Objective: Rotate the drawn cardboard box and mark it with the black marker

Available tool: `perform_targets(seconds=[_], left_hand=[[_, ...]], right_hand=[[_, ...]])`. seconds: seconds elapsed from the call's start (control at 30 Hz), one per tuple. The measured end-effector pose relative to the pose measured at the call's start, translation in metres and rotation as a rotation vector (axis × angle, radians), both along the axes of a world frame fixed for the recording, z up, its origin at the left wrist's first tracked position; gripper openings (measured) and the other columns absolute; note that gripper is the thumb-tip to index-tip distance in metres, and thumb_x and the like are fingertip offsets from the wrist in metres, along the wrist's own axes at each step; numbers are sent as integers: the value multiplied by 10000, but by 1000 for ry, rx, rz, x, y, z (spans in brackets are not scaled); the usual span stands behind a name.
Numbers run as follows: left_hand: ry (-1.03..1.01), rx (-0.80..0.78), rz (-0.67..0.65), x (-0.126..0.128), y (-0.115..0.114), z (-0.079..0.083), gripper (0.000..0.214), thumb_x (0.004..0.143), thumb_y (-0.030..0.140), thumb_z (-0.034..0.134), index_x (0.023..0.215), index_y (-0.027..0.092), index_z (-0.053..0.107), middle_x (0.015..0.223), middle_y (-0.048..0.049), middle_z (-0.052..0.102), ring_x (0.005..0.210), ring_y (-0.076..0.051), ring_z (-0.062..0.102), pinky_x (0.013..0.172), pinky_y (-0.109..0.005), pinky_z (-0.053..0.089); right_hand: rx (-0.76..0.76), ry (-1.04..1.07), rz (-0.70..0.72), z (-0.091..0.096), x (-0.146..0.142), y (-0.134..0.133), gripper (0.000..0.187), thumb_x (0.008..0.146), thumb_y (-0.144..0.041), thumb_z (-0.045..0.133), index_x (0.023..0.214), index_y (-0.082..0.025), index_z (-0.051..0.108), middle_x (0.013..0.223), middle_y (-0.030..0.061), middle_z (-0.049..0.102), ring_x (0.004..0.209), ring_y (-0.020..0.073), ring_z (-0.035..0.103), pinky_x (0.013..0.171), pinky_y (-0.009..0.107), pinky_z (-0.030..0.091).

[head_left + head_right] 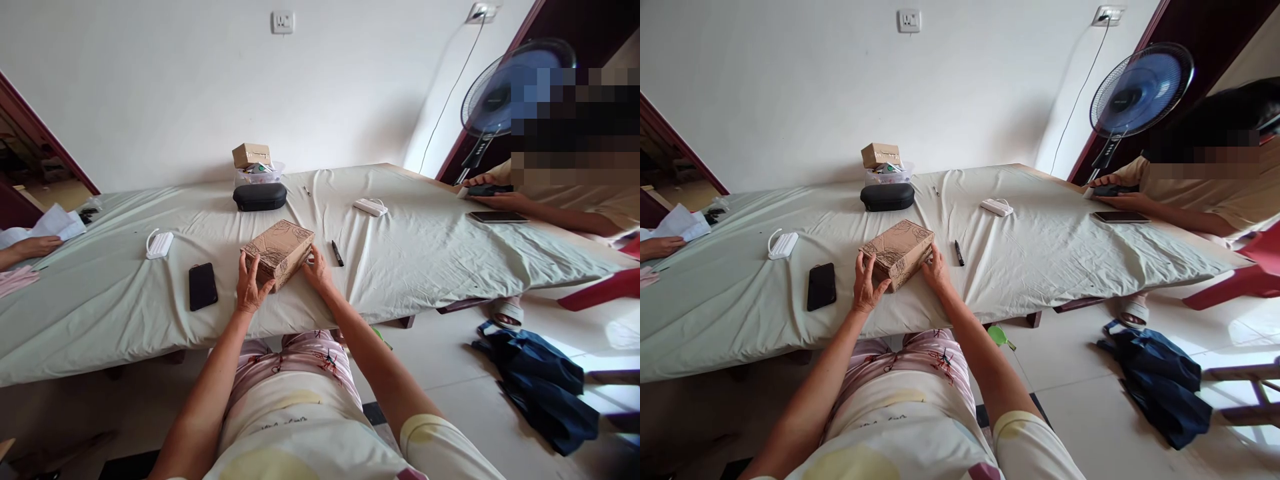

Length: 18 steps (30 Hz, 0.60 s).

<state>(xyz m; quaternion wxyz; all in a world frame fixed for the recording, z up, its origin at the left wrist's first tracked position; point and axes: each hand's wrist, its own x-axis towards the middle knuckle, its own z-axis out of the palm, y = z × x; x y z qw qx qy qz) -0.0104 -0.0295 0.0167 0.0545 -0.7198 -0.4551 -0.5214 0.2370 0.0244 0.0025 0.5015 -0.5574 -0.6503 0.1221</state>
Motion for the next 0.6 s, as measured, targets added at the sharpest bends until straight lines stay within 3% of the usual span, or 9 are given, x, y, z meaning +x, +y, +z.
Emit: perform_targets(seconds=[0.1, 0.2, 0.33, 0.47, 0.6], left_hand=[[-3, -1, -9, 1, 0, 0, 814, 895, 727, 599, 1501, 200, 467, 1688, -226, 222, 1582, -395, 267, 1214, -543, 383], [-18, 0, -8, 2, 0, -1, 747, 914, 663, 618, 1475, 192, 470, 1684, -239, 225, 1572, -395, 287, 1212, -558, 380], [-51, 2, -8, 1, 3, -5, 666, 983, 563, 530, 1498, 150, 445, 1659, -258, 285, 1564, -381, 307, 1233, -570, 344], [-132, 4, 19, -4, 9, -9, 511, 1046, 454, 397, 1439, 154, 525, 1589, -225, 423, 1519, -320, 403, 1243, -515, 353], [-219, 8, 37, -6, 11, -8, 453, 1054, 433, 375, 1387, 185, 557, 1485, -190, 538, 1434, -277, 503, 1214, -458, 404]], right_hand=[[50, -47, -18, 2, 1, -3, 682, 918, -423, 581, 1541, -191, 431, 1117, 123, 755, 1050, 285, 705, 996, 474, 566], [70, -34, -93, 4, 3, -4, 660, 930, -434, 578, 1523, -178, 446, 1264, 157, 716, 1194, 301, 663, 1071, 504, 526], [-57, 42, -129, 6, 2, -3, 745, 884, -365, 594, 1565, -151, 380, 1415, 194, 641, 1291, 317, 625, 1080, 504, 527], [-118, 66, -24, 13, 0, -7, 651, 868, -359, 606, 1488, -200, 486, 1223, 131, 735, 1130, 295, 704, 988, 467, 570], [-109, 79, 40, 22, 1, -15, 482, 917, -524, 571, 1279, -209, 623, 1034, 93, 752, 941, 258, 718, 889, 408, 576]])
